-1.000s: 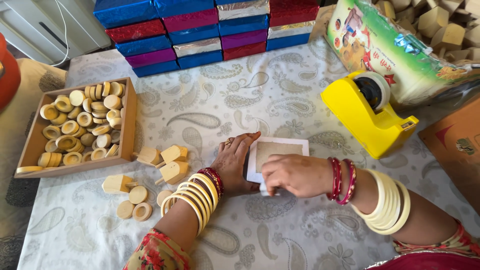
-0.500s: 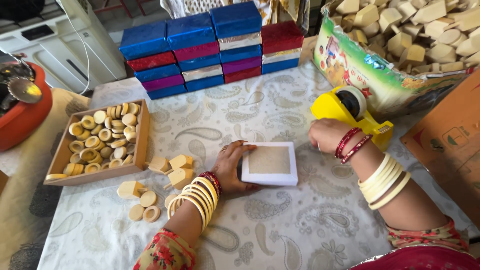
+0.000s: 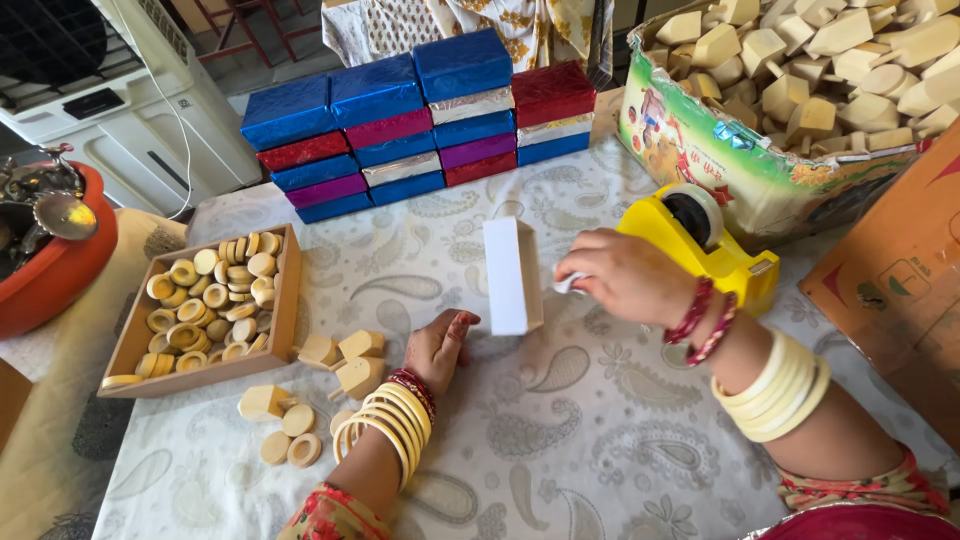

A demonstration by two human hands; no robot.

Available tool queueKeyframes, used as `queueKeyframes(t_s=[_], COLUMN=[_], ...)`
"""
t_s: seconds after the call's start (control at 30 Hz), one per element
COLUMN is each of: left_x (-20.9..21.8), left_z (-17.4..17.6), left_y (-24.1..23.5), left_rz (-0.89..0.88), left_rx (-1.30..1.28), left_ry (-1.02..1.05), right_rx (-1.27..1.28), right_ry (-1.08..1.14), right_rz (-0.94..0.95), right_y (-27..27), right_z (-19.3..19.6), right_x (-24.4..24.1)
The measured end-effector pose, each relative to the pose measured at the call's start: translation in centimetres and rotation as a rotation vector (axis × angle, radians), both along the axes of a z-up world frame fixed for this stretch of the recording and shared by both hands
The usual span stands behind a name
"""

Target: The person places small wooden pieces into a small white box, uses a white cloth to wipe the items, and then puts the box inside a decorative outer sleeve.

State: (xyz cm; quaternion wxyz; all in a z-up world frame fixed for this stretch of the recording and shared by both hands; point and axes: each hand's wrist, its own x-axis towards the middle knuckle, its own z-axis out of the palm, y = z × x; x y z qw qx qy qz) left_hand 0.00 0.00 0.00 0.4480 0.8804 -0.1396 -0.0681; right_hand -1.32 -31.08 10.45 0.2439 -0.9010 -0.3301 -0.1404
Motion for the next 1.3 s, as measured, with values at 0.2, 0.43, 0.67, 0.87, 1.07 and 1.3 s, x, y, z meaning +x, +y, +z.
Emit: queueKeyframes(t_s=[0.2, 0.43, 0.67, 0.87, 1.07, 1.3], left_x=[0.1, 0.6, 0.7, 0.1, 0.0, -0.6], left_z=[-1.4, -1.7, -1.5, -0.9, -1.2, -2.2], left_y=[-1.1, -1.9, -1.8, -2.6, -2.4, -0.3], left_rz=[0.025, 0.067, 0.047, 0.026, 0.075, -0.27], left_rx=[-0.069, -0.241, -0.267, -0.041, -0.031, -0.563], left_ry=[-0.232, -0.229, -0.036, -0.145, -0.118, -0.302], right_rx=[0.07, 0.129, 0.018, 0.094, -0.129, 0.33], right_ry=[-0.279, -0.178, -0.208, -0.564, -0.242, 0.1], right_rz=[0.049, 0.135, 0.341, 0.098, 0.098, 0.237], right_y=[4.4, 6.0, 7.6, 5.6, 5.0, 7.5], right_z=[-6.8, -9.7, -10.0, -8.4, -11.1, -9.1], right_x=[1.5, 1.1, -0.3, 2.0, 3.2, -2.7])
